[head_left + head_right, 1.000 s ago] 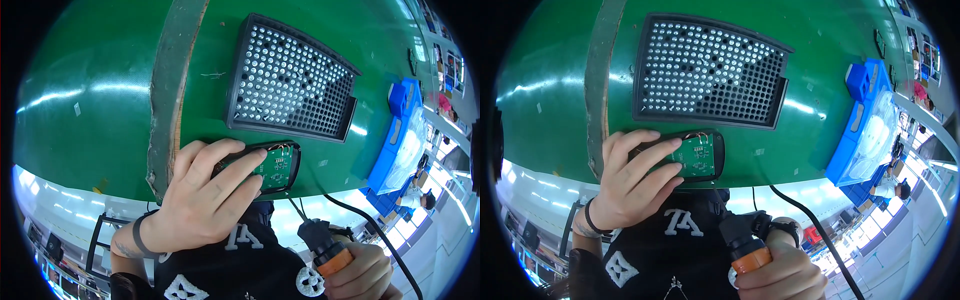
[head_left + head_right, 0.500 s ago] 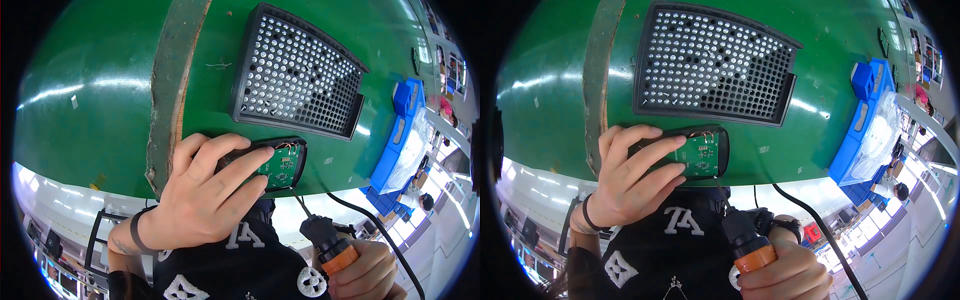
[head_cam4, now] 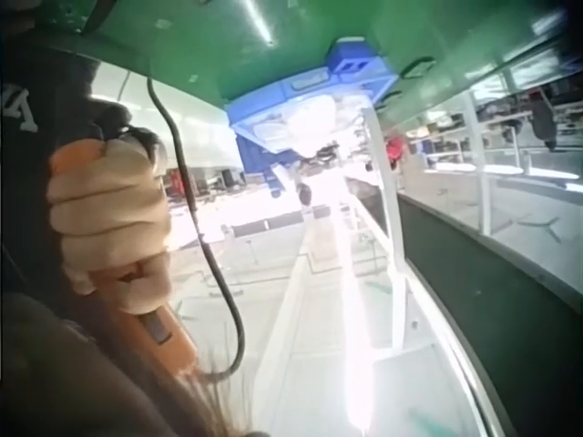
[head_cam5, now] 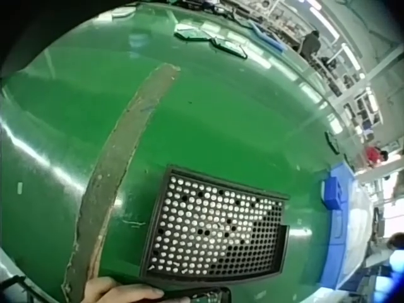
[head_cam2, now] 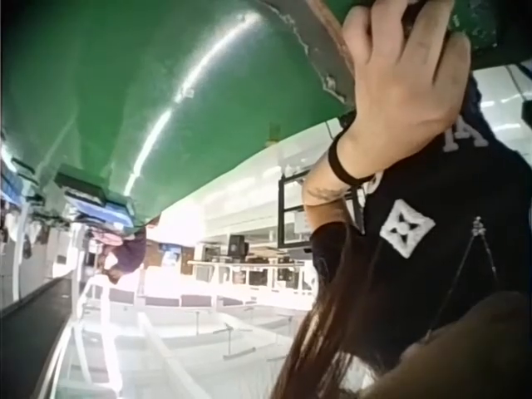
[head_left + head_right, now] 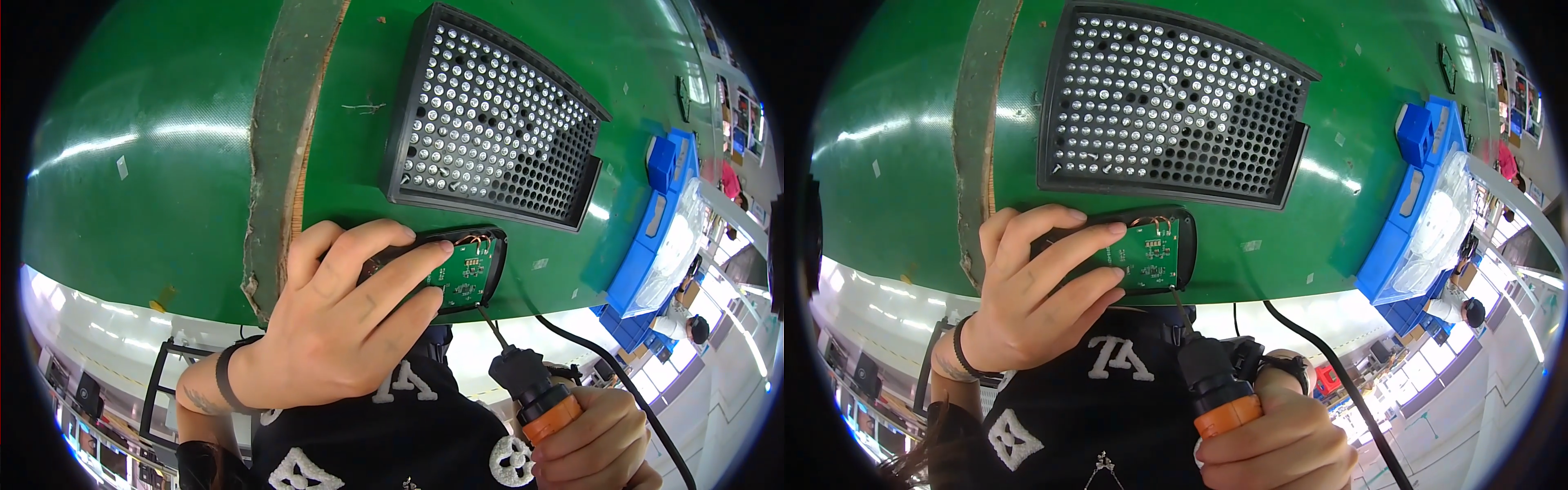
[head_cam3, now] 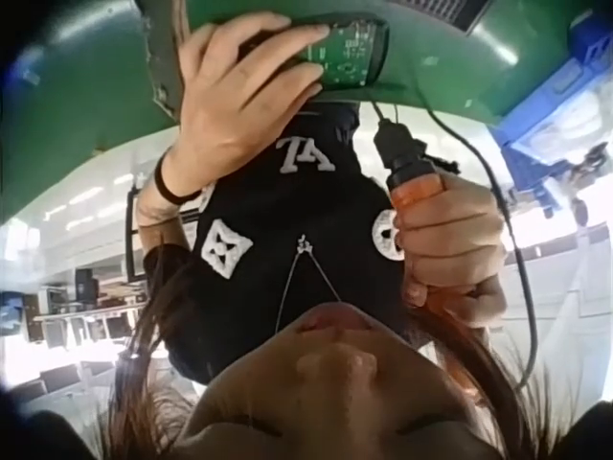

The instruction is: The person picks up a circuit board and uses a power screwdriver to drive screws into it before fitting a plastic cover onto the assembly. After completing the unit, they place it onto the green conveyor belt.

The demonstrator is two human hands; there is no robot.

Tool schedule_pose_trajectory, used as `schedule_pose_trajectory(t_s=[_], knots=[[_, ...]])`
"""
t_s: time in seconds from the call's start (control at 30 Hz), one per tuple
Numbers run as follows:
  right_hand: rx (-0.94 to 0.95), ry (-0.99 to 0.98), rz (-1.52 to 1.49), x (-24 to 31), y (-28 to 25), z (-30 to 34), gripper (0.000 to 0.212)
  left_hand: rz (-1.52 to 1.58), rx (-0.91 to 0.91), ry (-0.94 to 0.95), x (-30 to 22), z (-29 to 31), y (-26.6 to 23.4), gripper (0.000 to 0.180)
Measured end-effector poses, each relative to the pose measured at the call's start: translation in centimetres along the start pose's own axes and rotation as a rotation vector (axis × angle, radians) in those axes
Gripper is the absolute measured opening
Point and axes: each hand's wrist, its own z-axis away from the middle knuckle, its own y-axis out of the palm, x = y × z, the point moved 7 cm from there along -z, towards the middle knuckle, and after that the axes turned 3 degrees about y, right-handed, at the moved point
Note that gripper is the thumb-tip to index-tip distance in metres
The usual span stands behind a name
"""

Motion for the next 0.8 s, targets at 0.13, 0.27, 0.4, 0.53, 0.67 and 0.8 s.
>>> schedule_pose_trajectory(t_s=[0.13, 0.27, 0.4, 0.53, 0.67, 0.8], knots=[[-0.031, -0.057, -0.075, -0.7, -0.3, 0.3, 0.03, 0.003, 0.007, -0.023, 0.2, 0.3, 0.0, 0.032], [-0.017, -0.034, -0.066, -0.8, -0.1, 0.2, 0.03, 0.016, -0.016, -0.02, 0.4, 0.3, 0.0, 0.031], [0.039, 0.105, -0.009, -1.0, 0.6, -0.5, 0.028, 0.025, -0.029, -0.012, 0.1, 0.2, -0.1, 0.029], [0.1, 0.187, -0.006, -1.8, 1.1, -1.7, 0.026, 0.022, -0.029, -0.021, 0.1, 0.6, -0.4, 0.027], [0.0, 0.072, -0.088, -0.7, -2.8, -4.2, 0.024, 0.066, -0.041, -0.031, -0.1, -0.2, -1.1, 0.03], [0.118, -0.059, -0.184, -1.1, -3.4, -5.4, 0.029, -0.052, -0.067, -0.272, 0.9, 0.5, -2.7, 0.035]])
